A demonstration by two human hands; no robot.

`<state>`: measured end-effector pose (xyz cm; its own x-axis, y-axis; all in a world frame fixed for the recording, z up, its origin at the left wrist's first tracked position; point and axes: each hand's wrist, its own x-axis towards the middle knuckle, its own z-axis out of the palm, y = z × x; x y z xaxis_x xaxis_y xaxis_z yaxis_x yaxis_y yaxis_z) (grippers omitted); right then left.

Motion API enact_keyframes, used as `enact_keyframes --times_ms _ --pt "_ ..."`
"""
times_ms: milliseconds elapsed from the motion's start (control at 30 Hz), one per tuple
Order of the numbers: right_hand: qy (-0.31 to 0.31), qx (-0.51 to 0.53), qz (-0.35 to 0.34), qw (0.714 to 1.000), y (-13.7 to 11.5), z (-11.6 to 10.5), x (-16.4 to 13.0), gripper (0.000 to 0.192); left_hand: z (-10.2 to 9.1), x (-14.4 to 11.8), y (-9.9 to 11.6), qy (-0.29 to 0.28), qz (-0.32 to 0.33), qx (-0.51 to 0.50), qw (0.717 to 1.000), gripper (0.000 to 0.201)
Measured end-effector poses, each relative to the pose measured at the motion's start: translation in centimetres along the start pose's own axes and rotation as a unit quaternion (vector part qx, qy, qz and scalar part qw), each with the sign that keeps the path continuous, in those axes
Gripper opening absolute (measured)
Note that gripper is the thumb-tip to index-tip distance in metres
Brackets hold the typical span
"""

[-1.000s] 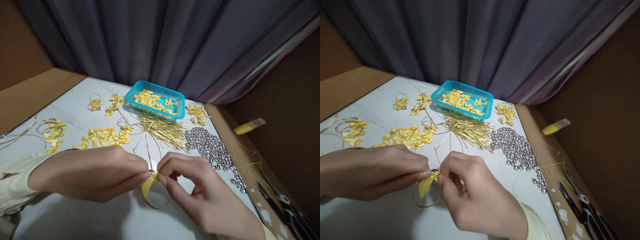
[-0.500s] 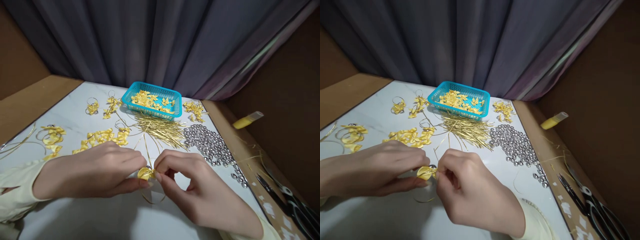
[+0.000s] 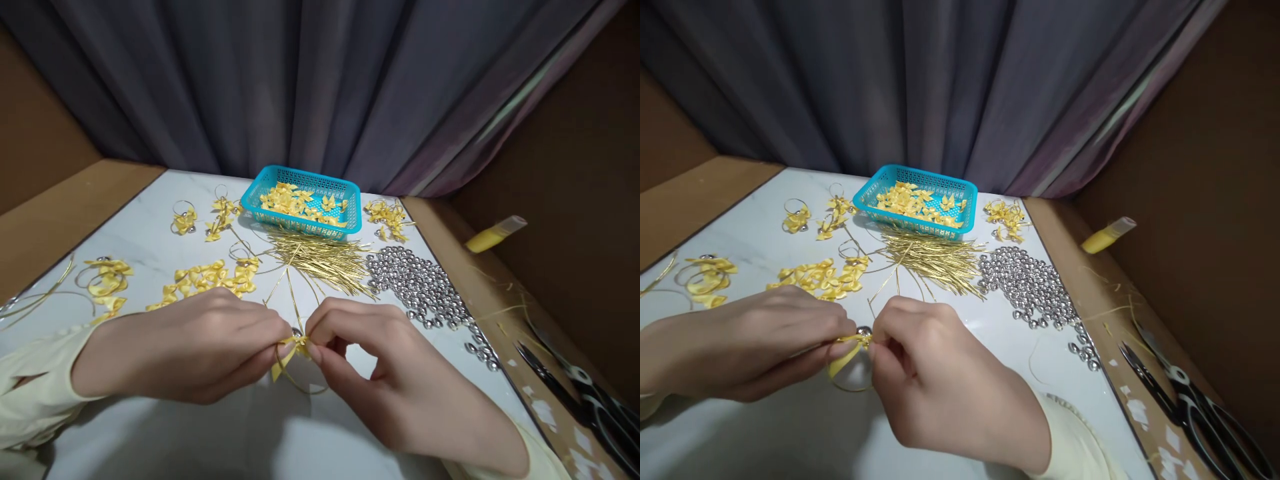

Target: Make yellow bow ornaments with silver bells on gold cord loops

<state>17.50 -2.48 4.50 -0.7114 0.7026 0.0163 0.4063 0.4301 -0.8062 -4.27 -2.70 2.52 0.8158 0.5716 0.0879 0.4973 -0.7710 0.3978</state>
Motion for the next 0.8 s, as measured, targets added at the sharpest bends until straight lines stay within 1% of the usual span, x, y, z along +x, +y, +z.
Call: enact_keyframes --times_ms 167,300,467,600,800 --pt "0.011 0.014 -0.008 1.000 0.0 -0.2 0.0 0.018 -0.6 0.0 -0.1 -0.014 0.007 -0.038 0.999 0.024" --pt "-0.017 0.048 -0.009 0.999 0.1 -0.7 0.1 0.017 -1.1 0.0 0.0 -0.018 0.002 -0.082 0.996 0.023" --pt "-0.042 0.073 0.026 0.996 0.5 -0.8 0.3 0.015 -1.3 0.2 0.0 -0.021 -0.010 -0.103 0.994 0.019" --pt "-0.025 0.061 0.026 0.997 0.4 -0.7 0.2 0.016 -1.2 0.5 0.1 -0.018 -0.042 -0.102 0.994 0.020" --pt "-0.015 0.077 0.036 0.996 0.2 -0.6 0.4 0.016 -0.8 1.0 0.3 -0.020 -0.091 -0.113 0.989 0.028"
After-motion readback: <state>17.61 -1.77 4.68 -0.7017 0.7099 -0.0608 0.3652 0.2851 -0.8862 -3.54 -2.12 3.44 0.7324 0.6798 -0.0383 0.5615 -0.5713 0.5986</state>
